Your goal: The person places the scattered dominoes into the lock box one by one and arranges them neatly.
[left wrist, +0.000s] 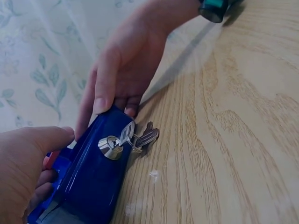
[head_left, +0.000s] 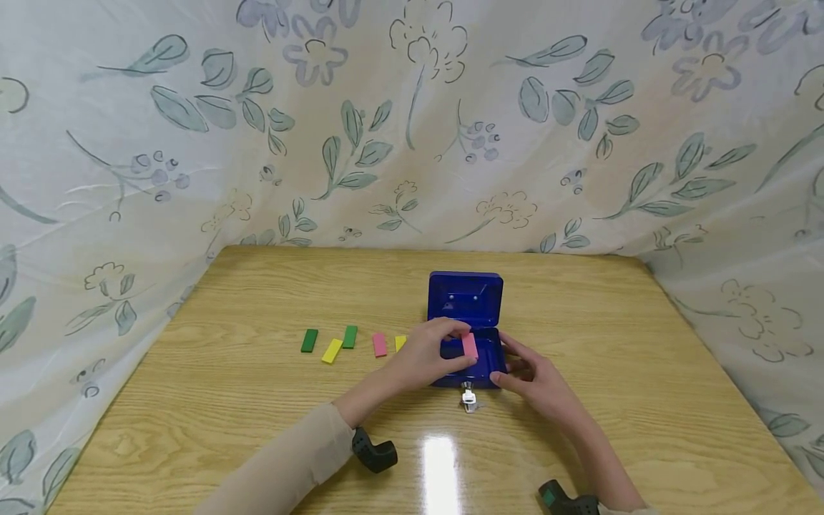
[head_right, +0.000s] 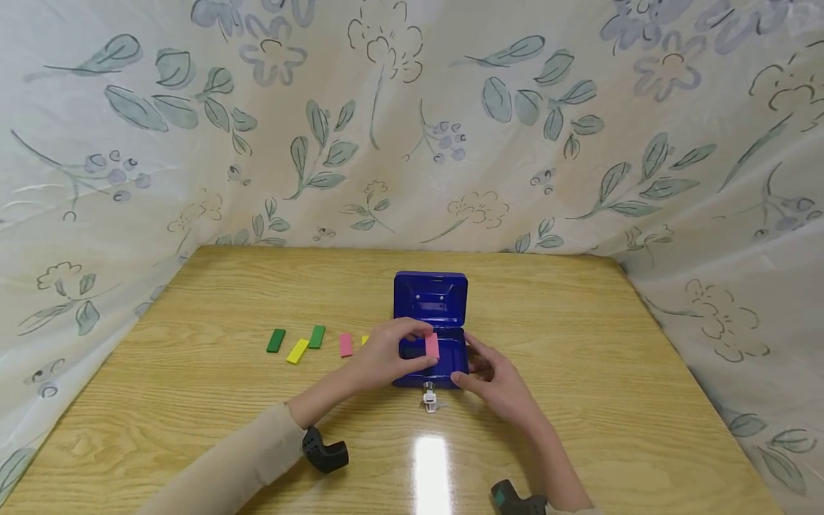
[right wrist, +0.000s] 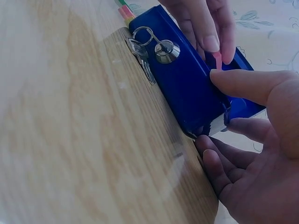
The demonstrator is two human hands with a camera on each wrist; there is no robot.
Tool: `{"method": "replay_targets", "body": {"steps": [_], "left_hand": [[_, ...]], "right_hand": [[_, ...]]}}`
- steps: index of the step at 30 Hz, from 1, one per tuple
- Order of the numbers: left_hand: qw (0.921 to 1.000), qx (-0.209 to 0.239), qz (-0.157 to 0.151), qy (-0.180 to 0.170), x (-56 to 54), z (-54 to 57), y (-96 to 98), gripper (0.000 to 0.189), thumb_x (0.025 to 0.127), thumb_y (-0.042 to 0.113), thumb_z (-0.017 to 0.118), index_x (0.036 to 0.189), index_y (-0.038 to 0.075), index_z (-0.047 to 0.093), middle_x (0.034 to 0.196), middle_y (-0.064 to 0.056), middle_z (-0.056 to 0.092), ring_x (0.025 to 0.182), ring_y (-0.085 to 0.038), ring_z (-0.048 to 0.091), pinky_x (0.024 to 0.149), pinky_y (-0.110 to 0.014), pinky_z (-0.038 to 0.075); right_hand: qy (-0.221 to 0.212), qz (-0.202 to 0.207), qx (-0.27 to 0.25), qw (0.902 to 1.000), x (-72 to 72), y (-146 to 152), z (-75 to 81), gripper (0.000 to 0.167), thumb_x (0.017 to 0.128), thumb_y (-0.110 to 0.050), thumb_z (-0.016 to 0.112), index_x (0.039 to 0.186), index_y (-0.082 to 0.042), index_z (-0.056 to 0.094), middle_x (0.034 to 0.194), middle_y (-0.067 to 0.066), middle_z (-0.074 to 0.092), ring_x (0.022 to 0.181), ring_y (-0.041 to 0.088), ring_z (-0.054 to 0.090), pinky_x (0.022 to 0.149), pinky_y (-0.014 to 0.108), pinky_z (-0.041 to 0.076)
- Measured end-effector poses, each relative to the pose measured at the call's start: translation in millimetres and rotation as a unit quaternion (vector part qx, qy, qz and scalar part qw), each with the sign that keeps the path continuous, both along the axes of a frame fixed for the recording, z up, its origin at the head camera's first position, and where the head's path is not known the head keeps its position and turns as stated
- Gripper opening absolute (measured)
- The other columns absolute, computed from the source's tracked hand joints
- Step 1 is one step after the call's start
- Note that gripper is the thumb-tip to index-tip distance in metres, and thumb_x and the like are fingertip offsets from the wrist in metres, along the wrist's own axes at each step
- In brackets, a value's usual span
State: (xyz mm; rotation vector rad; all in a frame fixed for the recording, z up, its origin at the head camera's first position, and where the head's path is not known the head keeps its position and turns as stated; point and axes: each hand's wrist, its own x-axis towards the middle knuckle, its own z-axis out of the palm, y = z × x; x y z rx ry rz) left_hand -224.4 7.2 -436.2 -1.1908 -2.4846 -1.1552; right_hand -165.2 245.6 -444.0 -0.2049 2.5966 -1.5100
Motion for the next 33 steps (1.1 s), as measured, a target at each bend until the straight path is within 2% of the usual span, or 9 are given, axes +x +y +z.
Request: {"method": "replay_targets", "body": {"steps": [10,21,33], "left_hand": [[0.9993,-0.023,-0.005,-0.03,-3.0,-2.1,5.0,0.049,0.085,0.029,0.08,0.123,0.003,0.063,0.118,-0.004,0.065,0.105,-0.014,0.06,0.09,-0.023,0.048],[0.9986,-0.034,-0.002,-0.04,-8.4,-3.1,11.1,0.047,0.085,0.033,0.079,0.12,0.005,0.065,0.112,0.001,0.067,0.101,-0.009,0.061,0.089,-0.019,0.047],[0.9964,-0.046,-0.009,-0.071,-10.8,-1.9,28.1,0.044,0.085,0.03,0.08,0.12,0.007,0.065,0.114,-0.001,0.068,0.105,-0.009,0.062,0.09,-0.019,0.047]], "right_hand": [[-0.002,0.001,-0.007,1.0,-0.4,1,0.2,0.074,0.09,-0.032,0.074,0.153,-0.019,0.037,0.142,0.016,0.048,0.108,0.029,0.056,0.085,0.04,0.049],[0.0,0.004,-0.001,1.0,-2.0,3,-3.7,0.074,0.09,-0.031,0.074,0.153,-0.017,0.037,0.141,0.018,0.049,0.108,0.03,0.057,0.085,0.039,0.049],[0.006,0.008,-0.004,0.9999,-1.6,2,-1.2,0.074,0.09,-0.033,0.074,0.153,-0.019,0.038,0.14,0.016,0.05,0.107,0.029,0.057,0.084,0.038,0.048]]}}
